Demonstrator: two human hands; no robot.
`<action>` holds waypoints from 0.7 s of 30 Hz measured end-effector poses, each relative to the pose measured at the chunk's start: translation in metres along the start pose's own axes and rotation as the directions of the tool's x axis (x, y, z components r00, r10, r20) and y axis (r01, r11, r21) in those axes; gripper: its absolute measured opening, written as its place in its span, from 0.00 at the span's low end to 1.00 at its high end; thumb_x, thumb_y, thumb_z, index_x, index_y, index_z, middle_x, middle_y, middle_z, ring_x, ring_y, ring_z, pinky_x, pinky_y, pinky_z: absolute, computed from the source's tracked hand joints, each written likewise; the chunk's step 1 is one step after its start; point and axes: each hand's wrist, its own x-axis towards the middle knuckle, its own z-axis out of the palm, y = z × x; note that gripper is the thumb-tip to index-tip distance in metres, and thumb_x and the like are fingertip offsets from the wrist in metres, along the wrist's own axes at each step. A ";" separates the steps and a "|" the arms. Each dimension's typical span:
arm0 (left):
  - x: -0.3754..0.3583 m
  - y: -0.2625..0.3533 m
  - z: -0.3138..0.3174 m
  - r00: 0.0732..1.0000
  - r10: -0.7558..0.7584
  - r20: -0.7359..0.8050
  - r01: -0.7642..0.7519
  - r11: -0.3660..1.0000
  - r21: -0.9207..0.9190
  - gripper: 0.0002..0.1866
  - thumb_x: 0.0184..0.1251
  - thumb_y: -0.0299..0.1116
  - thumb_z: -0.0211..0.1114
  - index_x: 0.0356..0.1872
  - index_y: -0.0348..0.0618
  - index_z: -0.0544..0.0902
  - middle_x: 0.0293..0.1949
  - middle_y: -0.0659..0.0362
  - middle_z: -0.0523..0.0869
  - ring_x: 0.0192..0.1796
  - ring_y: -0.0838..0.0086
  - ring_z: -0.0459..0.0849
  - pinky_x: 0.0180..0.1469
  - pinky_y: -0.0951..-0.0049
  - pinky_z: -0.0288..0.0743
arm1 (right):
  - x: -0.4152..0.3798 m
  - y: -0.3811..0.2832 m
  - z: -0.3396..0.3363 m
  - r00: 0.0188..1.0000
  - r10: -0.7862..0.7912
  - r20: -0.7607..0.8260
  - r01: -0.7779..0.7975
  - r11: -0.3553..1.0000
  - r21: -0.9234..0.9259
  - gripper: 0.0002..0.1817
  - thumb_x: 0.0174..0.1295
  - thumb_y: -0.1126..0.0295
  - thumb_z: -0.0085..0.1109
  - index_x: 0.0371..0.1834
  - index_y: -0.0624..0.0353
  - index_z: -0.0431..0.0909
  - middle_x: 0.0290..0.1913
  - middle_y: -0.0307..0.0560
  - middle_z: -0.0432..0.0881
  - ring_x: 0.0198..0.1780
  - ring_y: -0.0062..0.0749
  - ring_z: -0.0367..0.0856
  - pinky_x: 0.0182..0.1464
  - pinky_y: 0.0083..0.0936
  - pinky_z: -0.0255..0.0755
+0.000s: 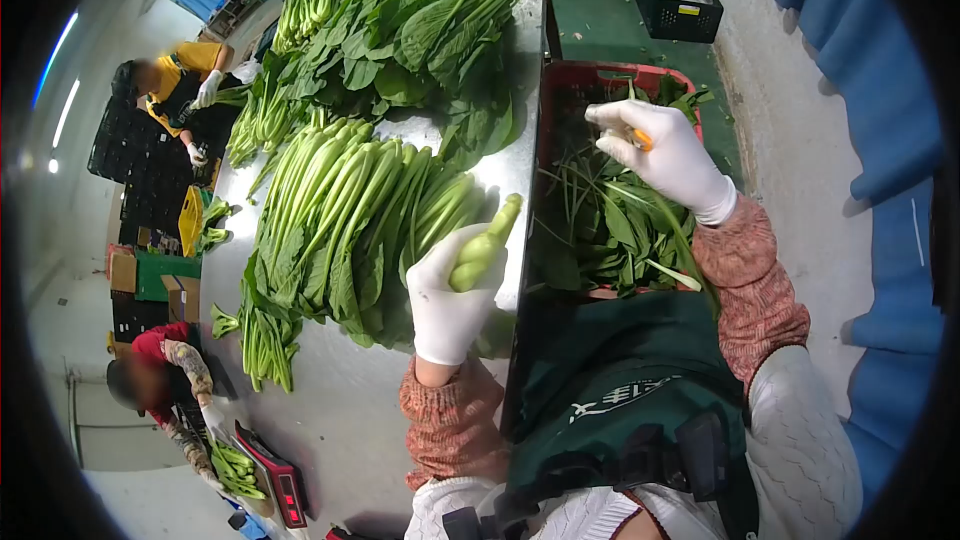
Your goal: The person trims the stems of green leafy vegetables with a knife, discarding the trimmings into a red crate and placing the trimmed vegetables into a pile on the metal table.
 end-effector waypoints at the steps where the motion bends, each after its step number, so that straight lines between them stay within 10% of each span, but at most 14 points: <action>1: -0.001 0.001 0.001 0.998 -0.055 -0.003 0.055 0.993 -0.106 0.15 0.59 0.21 0.70 0.48 0.37 0.85 0.34 0.61 0.88 0.36 0.81 0.84 0.42 0.81 0.77 | 0.000 0.004 0.005 0.986 -0.116 -0.118 0.080 0.958 -0.275 0.23 0.60 0.78 0.63 0.61 0.57 0.79 0.48 0.51 0.85 0.43 0.38 0.87 0.46 0.28 0.79; 8: 0.004 0.008 0.015 0.990 -0.114 0.085 0.131 0.963 -0.236 0.14 0.58 0.17 0.68 0.47 0.31 0.83 0.35 0.60 0.88 0.37 0.82 0.84 0.42 0.81 0.77 | -0.020 -0.036 0.043 0.934 -0.342 -0.102 0.335 0.939 -0.076 0.24 0.57 0.77 0.64 0.60 0.59 0.78 0.37 0.49 0.85 0.35 0.46 0.85 0.38 0.32 0.80; 13: 0.001 0.008 0.009 0.982 -0.141 0.125 0.177 0.914 -0.365 0.13 0.59 0.17 0.67 0.46 0.31 0.84 0.36 0.58 0.89 0.36 0.82 0.83 0.41 0.82 0.77 | -0.008 0.004 0.060 0.999 0.043 0.025 -0.034 0.957 -0.289 0.22 0.64 0.74 0.59 0.62 0.63 0.76 0.26 0.47 0.83 0.29 0.40 0.83 0.36 0.29 0.76; 16: 0.002 0.003 0.007 0.979 -0.154 0.137 0.197 0.894 -0.403 0.13 0.59 0.17 0.66 0.47 0.31 0.83 0.36 0.58 0.89 0.35 0.82 0.83 0.40 0.82 0.76 | -0.014 -0.010 0.052 0.971 0.072 0.229 -0.189 0.814 0.549 0.18 0.70 0.66 0.61 0.58 0.65 0.80 0.29 0.43 0.83 0.33 0.17 0.79 0.37 0.22 0.75; 19: 0.002 0.000 0.012 0.963 -0.206 0.172 0.261 0.869 -0.421 0.13 0.58 0.23 0.72 0.44 0.36 0.85 0.34 0.62 0.87 0.35 0.84 0.80 0.41 0.80 0.76 | -0.017 -0.038 0.060 0.951 -0.195 0.240 -0.034 0.706 0.707 0.15 0.70 0.69 0.61 0.55 0.64 0.81 0.30 0.38 0.78 0.33 0.18 0.72 0.40 0.21 0.69; 21: -0.001 -0.004 0.017 0.980 -0.174 0.094 0.197 0.901 -0.387 0.12 0.58 0.25 0.73 0.43 0.36 0.85 0.31 0.60 0.86 0.32 0.83 0.80 0.38 0.78 0.76 | -0.012 -0.053 0.052 0.944 -0.298 0.145 0.205 0.870 0.449 0.12 0.64 0.71 0.67 0.48 0.65 0.82 0.31 0.44 0.78 0.31 0.26 0.75 0.37 0.24 0.71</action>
